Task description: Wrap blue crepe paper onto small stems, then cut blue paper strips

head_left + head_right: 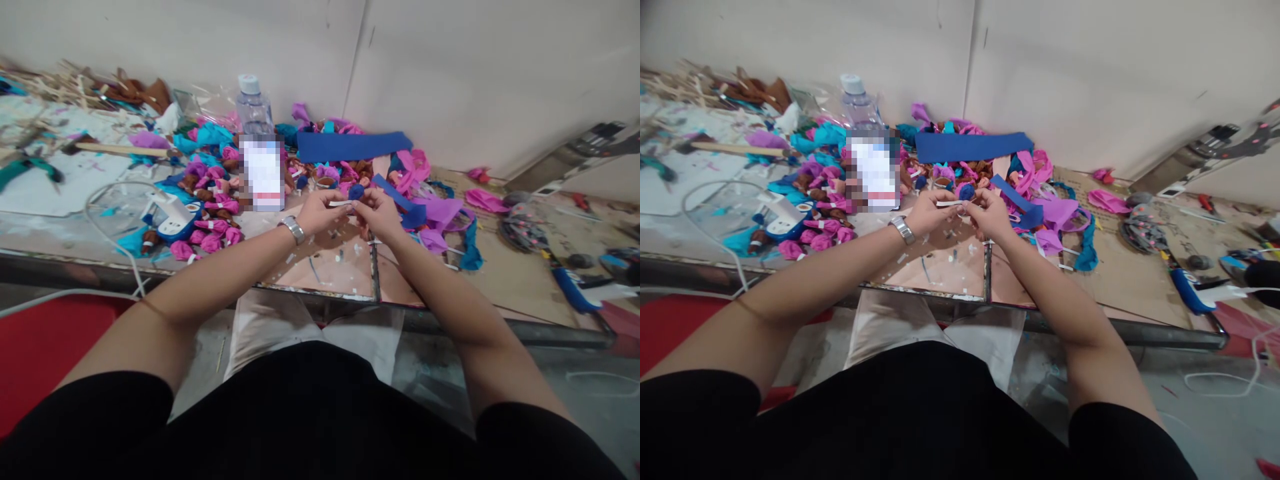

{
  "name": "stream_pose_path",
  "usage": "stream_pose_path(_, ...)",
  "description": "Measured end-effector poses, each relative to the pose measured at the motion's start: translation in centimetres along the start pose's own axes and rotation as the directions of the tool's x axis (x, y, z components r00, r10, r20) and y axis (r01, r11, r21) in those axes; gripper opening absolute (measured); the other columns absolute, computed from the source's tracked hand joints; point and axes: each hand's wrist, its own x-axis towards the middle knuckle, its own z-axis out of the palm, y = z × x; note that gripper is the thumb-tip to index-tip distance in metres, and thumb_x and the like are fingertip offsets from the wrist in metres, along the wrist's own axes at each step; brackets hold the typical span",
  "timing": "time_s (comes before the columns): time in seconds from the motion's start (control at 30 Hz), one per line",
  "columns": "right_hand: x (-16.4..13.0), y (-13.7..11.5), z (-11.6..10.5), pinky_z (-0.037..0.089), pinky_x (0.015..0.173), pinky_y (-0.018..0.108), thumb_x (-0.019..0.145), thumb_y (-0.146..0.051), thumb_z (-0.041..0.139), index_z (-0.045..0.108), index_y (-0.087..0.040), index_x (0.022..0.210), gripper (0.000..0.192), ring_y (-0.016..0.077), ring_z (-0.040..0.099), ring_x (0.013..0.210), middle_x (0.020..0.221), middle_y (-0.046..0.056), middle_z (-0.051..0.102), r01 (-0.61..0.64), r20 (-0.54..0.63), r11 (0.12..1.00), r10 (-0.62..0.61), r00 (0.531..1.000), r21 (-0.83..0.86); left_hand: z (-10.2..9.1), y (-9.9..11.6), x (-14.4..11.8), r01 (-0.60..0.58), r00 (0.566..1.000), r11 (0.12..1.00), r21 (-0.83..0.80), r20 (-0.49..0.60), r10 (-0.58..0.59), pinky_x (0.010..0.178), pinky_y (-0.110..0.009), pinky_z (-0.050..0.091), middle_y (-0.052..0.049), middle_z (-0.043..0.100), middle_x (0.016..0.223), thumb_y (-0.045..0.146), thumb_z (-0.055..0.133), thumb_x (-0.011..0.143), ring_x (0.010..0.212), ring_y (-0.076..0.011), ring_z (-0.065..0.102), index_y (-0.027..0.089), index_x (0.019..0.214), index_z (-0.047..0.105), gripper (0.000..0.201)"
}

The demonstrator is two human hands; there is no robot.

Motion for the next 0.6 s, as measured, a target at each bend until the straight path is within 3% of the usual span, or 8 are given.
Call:
stream_pose_path(0.17,-0.1,0.3,0.0,0.046,0.047,0.029,0.082,-0.052,0.080,0.066,-0.023,0.084,0.032,0.0131,0.055,0.047,0.064,-0.004,0.063,0.066,-0.007,0.996,-0.067,0.998,-0.056,-0.1,-0.5,0.0,-0.007,1.000,1.000,-0.021,-0.001,0.007,0.063,-0.025,0.054,-0.004,0.073,0.073,0.056,0.089,0.074,0.065,-0.0139,0.068,0.015,0.088,0.074,0.046)
stream_pose_path(0.3,-0.1,0.3,0.1,0.047,0.049,0.028,0.082,-0.056,0.080,0.065,-0.023,0.083,0.036,0.0122,0.056,0.051,0.069,-0.003,0.062,0.103,-0.026,0.992,-0.105,0.994,-0.076,-0.3,-0.7,0.3,0.017,1.000,0.999,-0.039,0.003,-0.017,0.065,-0.026,0.057,-0.007,0.077,0.081,0.060,0.085,0.078,0.072,-0.0166,0.073,0.015,0.087,0.074,0.047)
stream_pose_path(0.43,-0.2,-0.2,0.1,0.047,0.047,0.028,0.076,-0.063,0.083,0.063,-0.023,0.081,0.045,0.0126,0.057,0.051,0.068,-0.003,0.061,0.083,-0.012,0.996,-0.083,0.996,-0.018,-0.5,-1.3,0.8,0.026,1.000,0.997,-0.078,0.002,-0.026,0.065,-0.026,0.056,-0.007,0.078,0.083,0.057,0.086,0.079,0.073,-0.0162,0.073,0.014,0.089,0.075,0.045)
stream_pose_path(0.6,-0.2,-0.8,-0.1,0.047,0.046,0.028,0.072,-0.072,0.083,0.066,-0.025,0.089,0.053,0.0128,0.055,0.049,0.065,-0.003,0.062,0.049,0.017,0.998,-0.050,0.999,0.033,-0.5,-1.8,1.1,0.120,0.993,0.967,-0.225,0.005,-0.122,0.067,-0.024,0.056,-0.005,0.075,0.081,0.054,0.084,0.081,0.074,-0.0141,0.073,0.016,0.086,0.071,0.041)
